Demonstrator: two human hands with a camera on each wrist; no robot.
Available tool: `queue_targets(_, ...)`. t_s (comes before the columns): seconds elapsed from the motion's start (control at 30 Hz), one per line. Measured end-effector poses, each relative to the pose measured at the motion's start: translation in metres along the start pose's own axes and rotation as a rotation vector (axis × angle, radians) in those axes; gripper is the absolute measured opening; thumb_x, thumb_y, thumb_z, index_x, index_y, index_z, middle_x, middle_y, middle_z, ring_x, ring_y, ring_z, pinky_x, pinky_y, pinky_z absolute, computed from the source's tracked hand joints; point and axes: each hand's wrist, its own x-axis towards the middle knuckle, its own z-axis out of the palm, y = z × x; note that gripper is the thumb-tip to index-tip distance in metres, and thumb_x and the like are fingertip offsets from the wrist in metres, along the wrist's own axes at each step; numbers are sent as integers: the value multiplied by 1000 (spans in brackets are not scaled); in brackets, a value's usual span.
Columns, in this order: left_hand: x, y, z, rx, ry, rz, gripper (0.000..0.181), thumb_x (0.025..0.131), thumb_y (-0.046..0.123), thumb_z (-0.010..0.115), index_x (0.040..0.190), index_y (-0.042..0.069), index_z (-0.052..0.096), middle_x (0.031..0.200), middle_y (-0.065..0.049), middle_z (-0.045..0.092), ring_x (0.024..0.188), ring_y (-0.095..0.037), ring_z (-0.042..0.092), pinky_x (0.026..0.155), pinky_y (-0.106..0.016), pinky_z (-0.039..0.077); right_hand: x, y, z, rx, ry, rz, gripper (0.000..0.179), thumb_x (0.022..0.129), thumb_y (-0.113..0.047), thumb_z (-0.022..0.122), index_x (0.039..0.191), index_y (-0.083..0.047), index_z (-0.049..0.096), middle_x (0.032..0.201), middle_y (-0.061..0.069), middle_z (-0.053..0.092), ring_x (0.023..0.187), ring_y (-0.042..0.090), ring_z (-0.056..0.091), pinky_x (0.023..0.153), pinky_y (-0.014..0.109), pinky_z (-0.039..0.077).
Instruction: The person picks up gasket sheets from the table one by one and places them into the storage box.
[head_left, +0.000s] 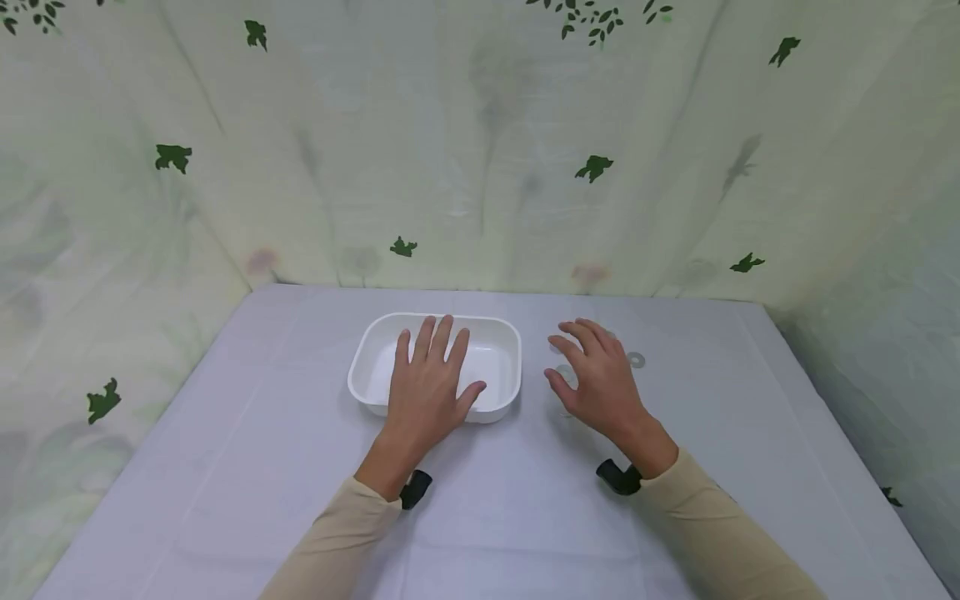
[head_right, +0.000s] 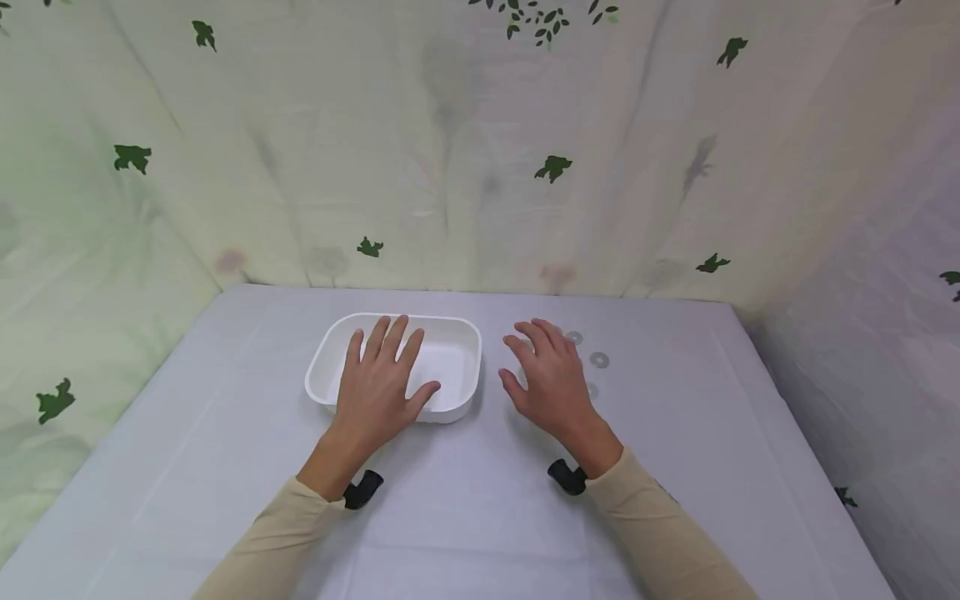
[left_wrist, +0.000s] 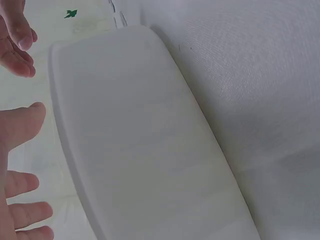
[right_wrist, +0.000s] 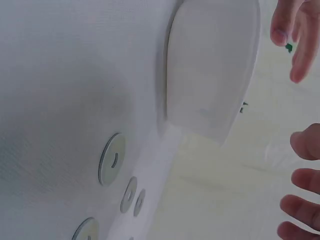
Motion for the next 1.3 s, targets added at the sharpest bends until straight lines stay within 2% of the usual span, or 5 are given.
queue_targets(0.17, -1, -3, -4, -29, 51, 58, 66, 83, 46, 76, 133, 8, 57, 136, -14, 60, 131, -35, 53, 109, -58, 38, 4, -2, -3, 122, 3, -12, 36, 81, -18, 81, 114, -7, 71, 121, 13, 66, 116, 32, 59, 95, 49, 52)
queue_targets(0.37, -11, -9, -12, -135, -5, 84, 62, 86, 42, 74, 135, 9, 57, 139, -14, 60, 134, -35, 52, 110, -57, 38, 3, -4, -12, 243, -82, 40, 38, 83, -16, 80, 118, -7, 69, 119, 10, 68, 114, 28, 60, 94, 44, 54)
queue_targets(0.63, -28, -30, -18, -181, 22, 94, 54, 83, 36, 77, 128, 8, 63, 136, -16, 61, 135, -37, 51, 111, -61, 35, -1, 8, -20, 243, -137, -18, 38, 84, -14, 78, 120, -5, 68, 120, 11, 67, 115, 31, 60, 95, 47, 52)
queue_targets(0.93, -29, -61, -13, -488, 27, -10, 46, 84, 25, 78, 120, 0, 67, 128, -20, 66, 126, -41, 57, 105, -57, 44, -11, 35, -25, 178, -179, 29, 39, 82, -11, 79, 118, -4, 68, 123, 16, 65, 117, 34, 60, 93, 49, 54)
queue_targets(1.3, -46, -97, -13, -538, 8, -146, 49, 83, 17, 78, 125, -5, 62, 131, -25, 61, 127, -43, 53, 105, -59, 42, -17, 61, -37, 143, -227, 55, 35, 84, -7, 76, 117, -2, 68, 121, 19, 65, 112, 39, 60, 90, 53, 53)
